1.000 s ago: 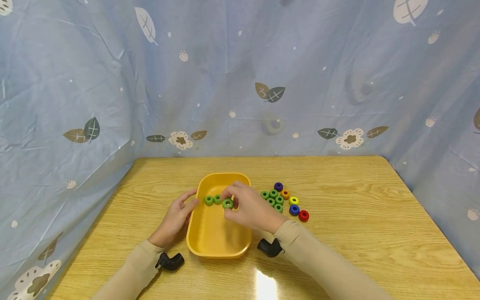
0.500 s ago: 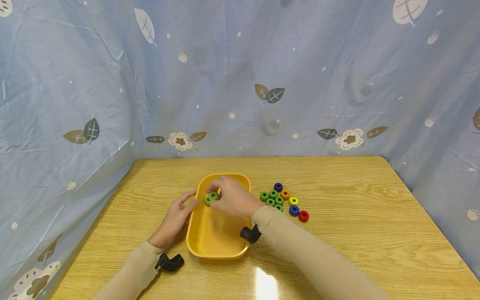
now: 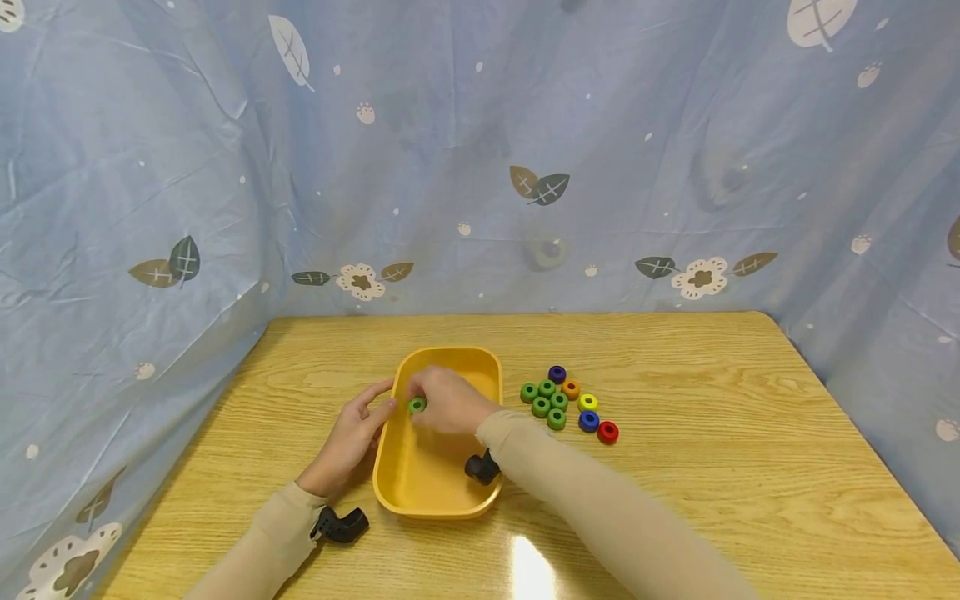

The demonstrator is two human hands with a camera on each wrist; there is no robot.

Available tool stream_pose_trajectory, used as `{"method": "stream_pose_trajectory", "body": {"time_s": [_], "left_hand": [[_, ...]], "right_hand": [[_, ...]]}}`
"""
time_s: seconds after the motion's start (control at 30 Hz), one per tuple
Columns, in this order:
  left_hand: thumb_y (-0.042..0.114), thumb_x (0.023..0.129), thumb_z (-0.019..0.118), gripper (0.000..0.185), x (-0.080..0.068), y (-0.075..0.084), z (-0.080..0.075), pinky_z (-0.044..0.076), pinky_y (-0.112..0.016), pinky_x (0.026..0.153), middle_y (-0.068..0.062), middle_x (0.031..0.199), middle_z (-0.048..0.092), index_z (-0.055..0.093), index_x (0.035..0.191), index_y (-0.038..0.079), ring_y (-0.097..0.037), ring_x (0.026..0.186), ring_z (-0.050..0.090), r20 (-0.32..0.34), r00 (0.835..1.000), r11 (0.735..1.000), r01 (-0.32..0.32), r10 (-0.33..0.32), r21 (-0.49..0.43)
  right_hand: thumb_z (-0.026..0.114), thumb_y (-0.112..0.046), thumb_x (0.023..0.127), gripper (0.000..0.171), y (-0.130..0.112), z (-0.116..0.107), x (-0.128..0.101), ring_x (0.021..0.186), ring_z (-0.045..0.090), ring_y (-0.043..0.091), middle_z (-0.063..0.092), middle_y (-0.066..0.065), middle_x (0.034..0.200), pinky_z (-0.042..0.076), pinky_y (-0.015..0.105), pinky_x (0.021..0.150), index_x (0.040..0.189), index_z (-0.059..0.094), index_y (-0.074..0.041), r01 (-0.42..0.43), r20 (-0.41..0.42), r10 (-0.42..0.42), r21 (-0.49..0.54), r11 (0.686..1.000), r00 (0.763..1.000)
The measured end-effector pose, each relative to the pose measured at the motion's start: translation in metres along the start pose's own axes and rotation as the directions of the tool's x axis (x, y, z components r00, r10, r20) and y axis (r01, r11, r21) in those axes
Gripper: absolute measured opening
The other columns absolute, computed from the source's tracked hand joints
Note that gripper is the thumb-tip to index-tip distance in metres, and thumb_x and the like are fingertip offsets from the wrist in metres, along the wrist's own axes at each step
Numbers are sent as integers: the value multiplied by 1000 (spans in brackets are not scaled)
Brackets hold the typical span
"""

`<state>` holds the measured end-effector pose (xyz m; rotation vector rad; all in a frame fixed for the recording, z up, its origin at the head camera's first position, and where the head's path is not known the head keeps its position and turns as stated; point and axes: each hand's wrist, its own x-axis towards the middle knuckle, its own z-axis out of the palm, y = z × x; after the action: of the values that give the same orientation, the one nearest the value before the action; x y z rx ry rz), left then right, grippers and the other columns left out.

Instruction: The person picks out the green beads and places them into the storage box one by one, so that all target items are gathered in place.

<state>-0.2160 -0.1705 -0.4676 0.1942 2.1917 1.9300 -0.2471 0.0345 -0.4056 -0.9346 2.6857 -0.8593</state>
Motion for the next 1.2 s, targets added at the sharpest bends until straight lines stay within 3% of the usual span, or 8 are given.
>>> {"method": "stream_pose_trajectory", "body": {"time_s": [0.3,0.57,1.2], "left_hand": [[28,111,54,52,1,-1,0,49,-23,52,2,58,60,41,157,9,-9,50,55,8,1000,1000,-12,12,3],[31,110,55,51,-1,1,1,46,-23,52,1,57,59,43,156,12,-9,49,51,10,1000,1000,-12,12,-2],[31,111,53,50,-1,3,0,46,-23,51,2,56,57,43,156,14,-11,48,50,18,1000,1000,-17,16,13]], "right_hand": [[81,-9,87,16,5,14,9,85,51,15,63,3,96,47,30,78,101,73,-9,-7,9,7,-51,999,1000],[82,-9,87,17,6,17,11,88,53,15,67,3,97,49,29,79,102,75,-7,36,-12,-37,-78,996,999],[81,-9,89,15,4,17,10,88,56,15,65,8,101,52,30,80,102,74,-6,19,7,-18,-64,998,1000]]}}
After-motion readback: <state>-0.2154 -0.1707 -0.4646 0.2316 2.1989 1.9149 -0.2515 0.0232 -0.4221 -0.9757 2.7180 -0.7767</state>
